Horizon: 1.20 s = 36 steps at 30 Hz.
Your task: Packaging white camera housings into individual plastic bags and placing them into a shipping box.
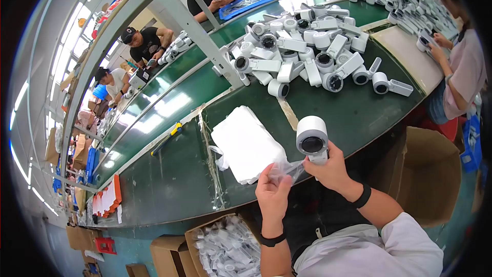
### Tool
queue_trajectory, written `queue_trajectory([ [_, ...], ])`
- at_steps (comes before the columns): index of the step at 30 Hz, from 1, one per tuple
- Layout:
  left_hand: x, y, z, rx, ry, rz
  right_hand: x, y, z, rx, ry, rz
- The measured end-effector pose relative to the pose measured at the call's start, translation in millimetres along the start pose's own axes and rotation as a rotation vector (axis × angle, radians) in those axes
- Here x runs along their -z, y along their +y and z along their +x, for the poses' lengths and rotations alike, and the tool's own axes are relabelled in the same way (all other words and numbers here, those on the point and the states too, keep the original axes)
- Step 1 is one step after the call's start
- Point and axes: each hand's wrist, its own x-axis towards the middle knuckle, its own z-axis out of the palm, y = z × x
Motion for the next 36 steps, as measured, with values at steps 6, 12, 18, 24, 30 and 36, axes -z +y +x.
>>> queue_trajectory([
  [6, 2.1, -4.7, 6.6, 0.093, 0.079, -0.072, 20.2, -3.0, -5.7, -0.023, -0.084, -0.042],
  [12, -5.0, -3.1, 14.6, 0.111, 0.054, 0.004, 75.7, -35.3, -20.9, 0.013, -0.587, -0.243],
  [18, -17.8, 0.6, 15.8, 0.157, -0.124, 0.042, 77.2, -43.3, -13.7, 0.132, -0.676, -0.534],
  [24, 8.2, -2.4, 14.9, -0.103, -0.245, 0.256, 53.1, -36.6, 9.9, -0.345, -0.936, -0.460],
  [30, -11.5, 4.4, -6.6, -0.503, -0.026, 0.621, 26.3, -13.1, -15.1, -0.434, -0.514, -0.231],
  [36, -18.3, -18.3, -33.0, -0.508, -0.255, 0.571, 11.4, 19.2, -15.5, -0.291, -0.216, 0.290],
])
